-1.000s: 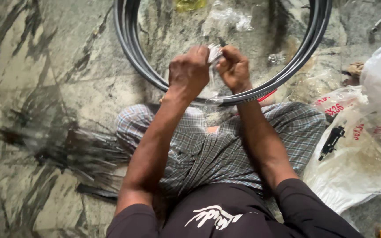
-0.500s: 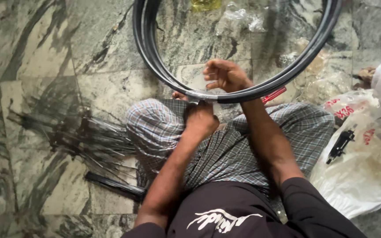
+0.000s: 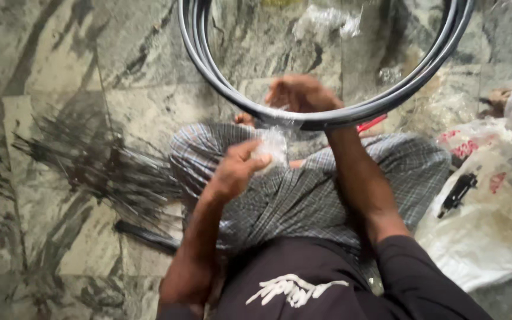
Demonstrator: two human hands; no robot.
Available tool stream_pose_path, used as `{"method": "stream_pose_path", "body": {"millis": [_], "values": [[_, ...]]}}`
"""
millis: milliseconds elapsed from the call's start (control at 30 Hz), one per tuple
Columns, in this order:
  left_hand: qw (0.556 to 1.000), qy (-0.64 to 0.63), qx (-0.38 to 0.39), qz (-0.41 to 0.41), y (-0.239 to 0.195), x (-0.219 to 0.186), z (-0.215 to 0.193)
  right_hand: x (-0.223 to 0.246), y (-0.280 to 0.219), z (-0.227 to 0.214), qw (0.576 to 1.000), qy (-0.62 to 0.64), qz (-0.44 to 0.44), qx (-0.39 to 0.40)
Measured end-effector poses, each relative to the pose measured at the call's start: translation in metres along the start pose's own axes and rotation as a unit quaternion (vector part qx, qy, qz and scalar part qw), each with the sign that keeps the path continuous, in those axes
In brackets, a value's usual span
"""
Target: The person sits on the floor and wraps a white protective strip around a bicycle rim. They then use clear plastic tape to secure the strip in place, smoothing it down along the rim's edge.
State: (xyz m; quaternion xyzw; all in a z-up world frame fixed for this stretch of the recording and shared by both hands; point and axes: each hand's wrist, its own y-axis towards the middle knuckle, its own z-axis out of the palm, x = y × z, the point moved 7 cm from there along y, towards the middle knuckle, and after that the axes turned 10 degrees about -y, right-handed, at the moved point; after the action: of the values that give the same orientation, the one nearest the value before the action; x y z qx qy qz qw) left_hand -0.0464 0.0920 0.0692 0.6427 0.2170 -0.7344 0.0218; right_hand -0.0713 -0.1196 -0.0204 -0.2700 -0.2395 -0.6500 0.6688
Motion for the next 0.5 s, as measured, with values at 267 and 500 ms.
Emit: {"method": "stream_pose_path", "body": {"millis": [267,500], "values": [[0.809,0.580,0.016,-0.092,0.081,0.105,0.049,-0.010,0.010,0.013,0.995,0.003,0.070,-0.069],[0.971,0.129,-0.199,0.013,0.187,0.161,-0.014,0.009,0.001,-0.026,0.928,-0.339,0.061,-0.143]]}}
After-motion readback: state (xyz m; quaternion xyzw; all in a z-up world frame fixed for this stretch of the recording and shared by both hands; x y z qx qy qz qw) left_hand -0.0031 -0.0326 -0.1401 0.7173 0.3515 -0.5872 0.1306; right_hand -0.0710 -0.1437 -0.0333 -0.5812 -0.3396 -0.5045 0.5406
